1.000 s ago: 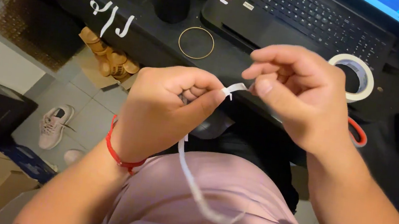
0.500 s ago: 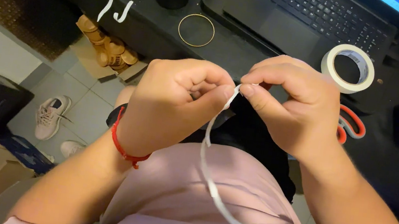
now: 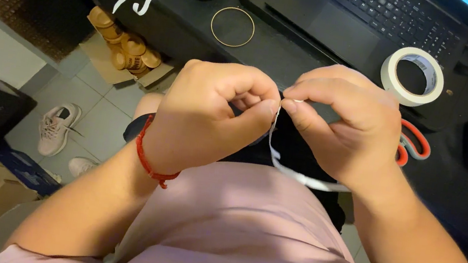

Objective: The person cuts strips of white tape and applies them to the rim of a black metal cup. They retrieve a cup from a box of wrapped cups, unwrap it, and then wrap the tape around the cup's edge.

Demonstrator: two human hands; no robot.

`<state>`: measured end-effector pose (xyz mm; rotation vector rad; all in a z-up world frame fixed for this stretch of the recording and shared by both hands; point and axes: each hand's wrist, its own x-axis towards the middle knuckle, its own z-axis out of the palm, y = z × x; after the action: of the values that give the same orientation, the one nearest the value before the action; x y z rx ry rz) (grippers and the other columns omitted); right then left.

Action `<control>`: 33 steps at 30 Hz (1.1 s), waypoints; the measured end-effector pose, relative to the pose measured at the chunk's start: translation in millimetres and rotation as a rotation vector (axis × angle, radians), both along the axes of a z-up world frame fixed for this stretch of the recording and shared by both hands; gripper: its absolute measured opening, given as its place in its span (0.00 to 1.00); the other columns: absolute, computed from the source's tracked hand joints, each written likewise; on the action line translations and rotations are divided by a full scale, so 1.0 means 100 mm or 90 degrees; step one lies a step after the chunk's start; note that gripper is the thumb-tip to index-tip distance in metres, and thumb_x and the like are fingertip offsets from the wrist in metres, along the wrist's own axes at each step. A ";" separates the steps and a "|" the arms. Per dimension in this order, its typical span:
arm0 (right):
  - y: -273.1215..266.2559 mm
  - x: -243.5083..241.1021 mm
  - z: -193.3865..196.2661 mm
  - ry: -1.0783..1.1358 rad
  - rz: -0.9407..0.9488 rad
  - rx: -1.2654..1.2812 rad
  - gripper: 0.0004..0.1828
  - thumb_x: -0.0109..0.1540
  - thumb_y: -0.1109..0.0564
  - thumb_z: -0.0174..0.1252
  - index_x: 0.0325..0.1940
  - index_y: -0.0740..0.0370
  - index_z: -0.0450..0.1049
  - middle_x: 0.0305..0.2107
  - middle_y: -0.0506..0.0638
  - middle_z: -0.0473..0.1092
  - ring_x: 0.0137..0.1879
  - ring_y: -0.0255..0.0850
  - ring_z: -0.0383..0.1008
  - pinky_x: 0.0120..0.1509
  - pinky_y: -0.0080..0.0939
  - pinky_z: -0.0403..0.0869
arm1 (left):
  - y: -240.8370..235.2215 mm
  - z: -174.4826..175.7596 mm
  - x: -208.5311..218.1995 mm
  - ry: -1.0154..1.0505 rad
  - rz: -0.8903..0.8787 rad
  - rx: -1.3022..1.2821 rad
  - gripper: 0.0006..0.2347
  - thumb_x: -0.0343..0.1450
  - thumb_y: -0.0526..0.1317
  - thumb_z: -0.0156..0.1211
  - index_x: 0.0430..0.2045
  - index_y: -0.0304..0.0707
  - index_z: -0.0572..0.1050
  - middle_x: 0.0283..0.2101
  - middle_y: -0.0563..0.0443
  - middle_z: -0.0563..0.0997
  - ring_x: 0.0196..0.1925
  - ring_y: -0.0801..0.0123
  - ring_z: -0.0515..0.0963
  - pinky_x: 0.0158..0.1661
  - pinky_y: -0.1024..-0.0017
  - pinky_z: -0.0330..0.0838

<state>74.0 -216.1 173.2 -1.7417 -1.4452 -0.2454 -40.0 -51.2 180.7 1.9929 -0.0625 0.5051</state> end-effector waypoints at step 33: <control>-0.15 0.00 -0.33 -0.094 0.080 0.088 0.07 0.63 0.75 0.59 0.42 0.69 0.75 0.34 0.60 0.73 0.37 0.53 0.75 0.44 0.51 0.74 | -0.07 -0.15 0.14 0.111 0.191 -0.114 0.04 0.63 0.35 0.53 0.16 0.44 0.73 0.16 0.66 0.64 0.22 0.84 0.59 0.24 0.81 0.59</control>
<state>73.8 -231.4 140.3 -1.5417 -1.5978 -0.4037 -26.4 -58.2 165.5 1.8700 0.3829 0.5052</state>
